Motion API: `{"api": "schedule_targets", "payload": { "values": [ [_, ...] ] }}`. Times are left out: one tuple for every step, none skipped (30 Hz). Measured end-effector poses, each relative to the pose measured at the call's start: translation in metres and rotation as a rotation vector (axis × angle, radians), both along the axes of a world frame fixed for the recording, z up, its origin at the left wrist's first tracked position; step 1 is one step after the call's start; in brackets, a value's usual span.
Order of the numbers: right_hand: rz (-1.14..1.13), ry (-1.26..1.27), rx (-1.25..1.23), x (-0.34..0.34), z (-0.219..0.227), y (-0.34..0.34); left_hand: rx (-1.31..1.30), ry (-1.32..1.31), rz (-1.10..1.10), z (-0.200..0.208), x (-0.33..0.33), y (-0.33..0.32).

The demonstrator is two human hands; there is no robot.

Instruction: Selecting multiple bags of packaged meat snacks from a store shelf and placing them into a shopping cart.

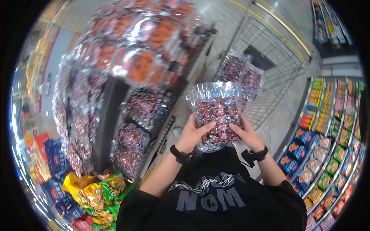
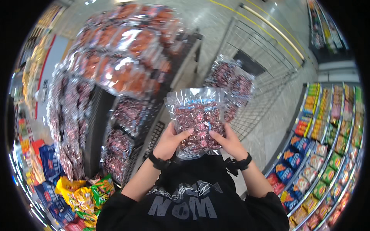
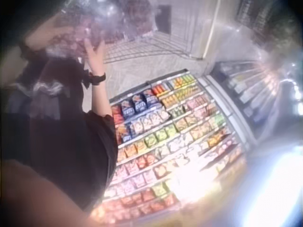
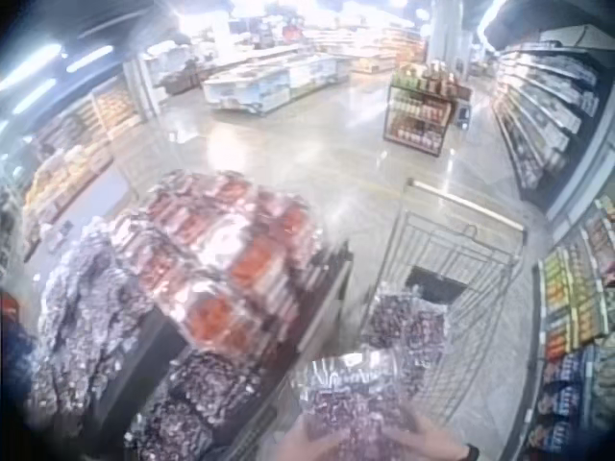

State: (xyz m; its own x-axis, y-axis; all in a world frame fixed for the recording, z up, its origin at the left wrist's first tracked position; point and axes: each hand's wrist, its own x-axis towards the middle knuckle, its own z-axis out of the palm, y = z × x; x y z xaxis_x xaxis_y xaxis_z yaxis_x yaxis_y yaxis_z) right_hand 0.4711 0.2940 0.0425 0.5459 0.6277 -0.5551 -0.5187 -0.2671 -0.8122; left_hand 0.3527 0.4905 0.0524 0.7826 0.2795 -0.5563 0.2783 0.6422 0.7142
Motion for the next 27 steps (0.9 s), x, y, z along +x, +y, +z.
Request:
{"api": "schedule_targets", "payload": {
  "values": [
    [-0.027, 0.015, -0.021, 0.003, -0.016, -0.015, -0.002, 0.077, -0.050, -0.032, 0.006, -0.012],
    [-0.032, 0.124, -0.104, 0.006, -0.032, -0.030, -0.017, 0.093, -0.074, -0.051, 0.014, -0.024],
    [-0.036, 0.233, -0.181, 0.006, -0.047, -0.045, -0.028, 0.225, -0.140, -0.066, 0.023, -0.034],
    [-0.055, 0.249, -0.188, 0.006, -0.064, -0.059, -0.033, 0.356, -0.203, -0.080, 0.030, -0.043],
    [-0.044, 0.262, -0.282, 0.004, -0.084, -0.071, -0.093, 0.389, -0.232, -0.100, 0.032, -0.050],
    [-0.029, 0.273, -0.373, 0.006, -0.094, -0.079, -0.094, 0.403, -0.242, -0.111, 0.037, -0.058],
    [-0.027, 0.317, -0.381, 0.009, -0.102, -0.084, -0.090, 0.456, -0.247, -0.121, 0.040, -0.067],
    [-0.028, 0.330, -0.380, 0.015, -0.108, -0.087, -0.084, 0.508, -0.245, -0.132, 0.041, -0.074],
    [-0.034, 0.369, -0.431, 0.020, -0.114, -0.089, -0.023, 0.492, -0.291, -0.144, 0.043, -0.080],
    [-0.038, 0.407, -0.482, 0.024, -0.119, -0.092, -0.022, 0.502, -0.296, -0.155, 0.044, -0.086],
    [-0.075, 0.457, -0.451, 0.022, -0.137, -0.101, 0.044, 0.506, -0.338, -0.164, 0.050, -0.090],
    [-0.080, 0.465, -0.449, 0.018, -0.147, -0.106, 0.113, 0.508, -0.378, -0.160, 0.061, -0.092],
    [-0.161, 0.541, -0.357, 0.011, -0.154, -0.113, 0.124, 0.496, -0.388, -0.156, 0.069, -0.095],
    [-0.236, 0.612, -0.263, 0.006, -0.163, -0.116, 0.125, 0.499, -0.386, -0.159, 0.076, -0.096],
    [-0.255, 0.659, -0.246, 0.001, -0.171, -0.120, 0.320, 0.447, -0.509, -0.163, 0.084, -0.099],
    [-0.254, 0.662, -0.248, 0.001, -0.180, -0.126, 0.514, 0.389, -0.629, -0.167, 0.092, -0.103],
    [-0.298, 0.690, -0.217, 0.004, -0.186, -0.129, 0.481, 0.387, -0.638, -0.172, 0.099, -0.106],
    [-0.312, 0.717, -0.176, 0.007, -0.192, -0.122, 0.555, 0.365, -0.589, -0.222, 0.080, -0.110],
    [-0.369, 0.672, -0.176, 0.010, -0.209, -0.131, 0.579, 0.360, -0.590, -0.220, 0.092, -0.121],
    [-0.405, 0.595, -0.166, 0.012, -0.231, -0.142, 0.609, 0.354, -0.586, -0.214, 0.103, -0.129],
    [-0.436, 0.553, -0.224, 0.018, -0.236, -0.143, 0.619, 0.322, -0.612, -0.210, 0.111, -0.133],
    [-0.466, 0.510, -0.282, 0.024, -0.240, -0.145, 0.625, 0.410, -0.647, -0.205, 0.116, -0.139],
    [-0.477, 0.443, -0.332, 0.028, -0.239, -0.144, 0.652, 0.368, -0.695, -0.206, 0.117, -0.142],
    [-0.472, 0.385, -0.446, 0.028, -0.237, -0.144, 0.679, 0.326, -0.744, -0.207, 0.117, -0.142],
    [-0.431, 0.363, -0.532, 0.026, -0.233, -0.144, 0.781, 0.390, -0.852, -0.205, 0.113, -0.145],
    [-0.381, 0.338, -0.613, 0.025, -0.222, -0.135, 0.759, 0.358, -0.775, -0.212, 0.097, -0.143],
    [-0.309, 0.333, -0.549, 0.022, -0.229, -0.139, 0.747, 0.339, -0.744, -0.215, 0.088, -0.143]
  ]
}}
